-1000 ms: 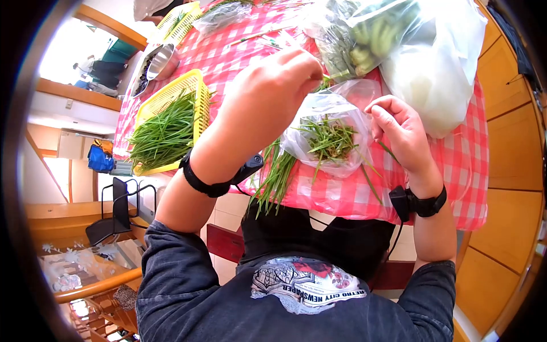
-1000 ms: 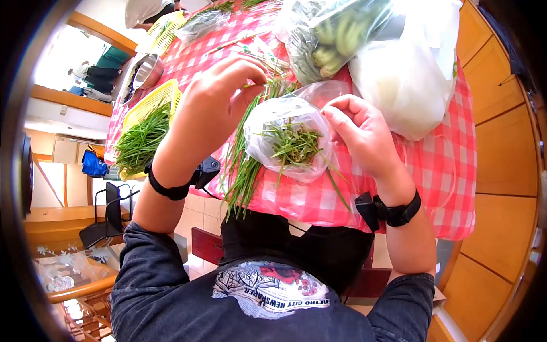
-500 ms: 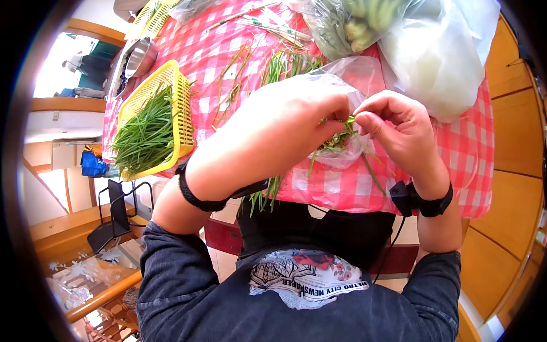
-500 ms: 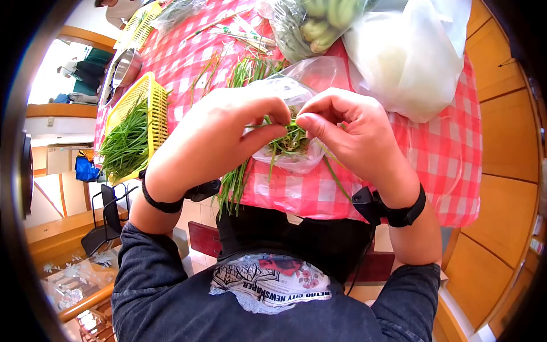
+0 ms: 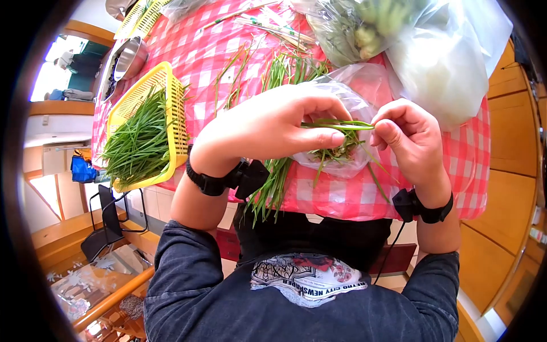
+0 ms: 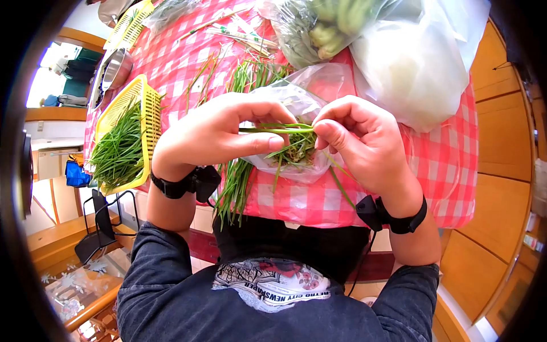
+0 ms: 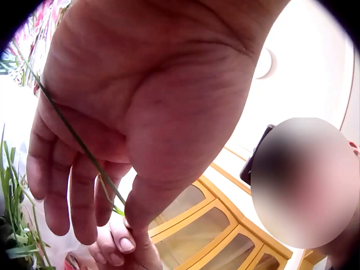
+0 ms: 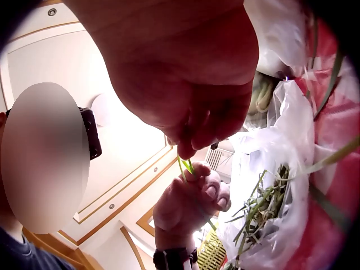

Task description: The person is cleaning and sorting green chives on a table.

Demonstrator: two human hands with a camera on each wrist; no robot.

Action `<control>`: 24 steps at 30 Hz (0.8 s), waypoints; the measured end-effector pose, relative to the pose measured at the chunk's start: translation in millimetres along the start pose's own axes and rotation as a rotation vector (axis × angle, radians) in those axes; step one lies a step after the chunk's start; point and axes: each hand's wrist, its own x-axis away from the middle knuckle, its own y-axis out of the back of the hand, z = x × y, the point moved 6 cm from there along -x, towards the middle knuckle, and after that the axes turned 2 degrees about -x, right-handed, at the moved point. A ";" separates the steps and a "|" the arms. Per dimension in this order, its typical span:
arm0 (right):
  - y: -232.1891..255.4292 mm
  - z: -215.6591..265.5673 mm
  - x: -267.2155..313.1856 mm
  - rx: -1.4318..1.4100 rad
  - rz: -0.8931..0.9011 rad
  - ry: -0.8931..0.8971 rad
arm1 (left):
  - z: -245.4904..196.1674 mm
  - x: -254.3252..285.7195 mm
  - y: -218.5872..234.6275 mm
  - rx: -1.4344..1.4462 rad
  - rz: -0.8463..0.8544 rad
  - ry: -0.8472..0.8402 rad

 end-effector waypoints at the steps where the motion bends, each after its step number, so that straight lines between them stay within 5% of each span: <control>1: -0.3 -0.2 -1.6 -0.008 -0.007 0.003 | -1.3 0.5 1.0 -0.034 0.002 -0.089; 4: -11.4 9.2 -0.3 0.034 -0.007 0.003 | 9.2 4.1 -3.7 0.313 0.072 -0.029; 6: -20.1 17.8 -0.5 0.082 0.003 -0.002 | 6.7 8.4 -2.3 0.250 0.049 -0.115; 8: -31.2 31.5 -3.4 0.284 0.095 0.107 | 11.6 13.6 -5.7 0.310 0.106 -0.009; 13: -36.4 31.2 -21.4 0.285 0.042 0.022 | 11.9 17.3 7.7 0.293 -0.119 -0.021; 24: -28.2 -0.4 -26.9 0.276 0.095 -0.083 | 22.0 17.2 15.3 0.069 -0.196 0.123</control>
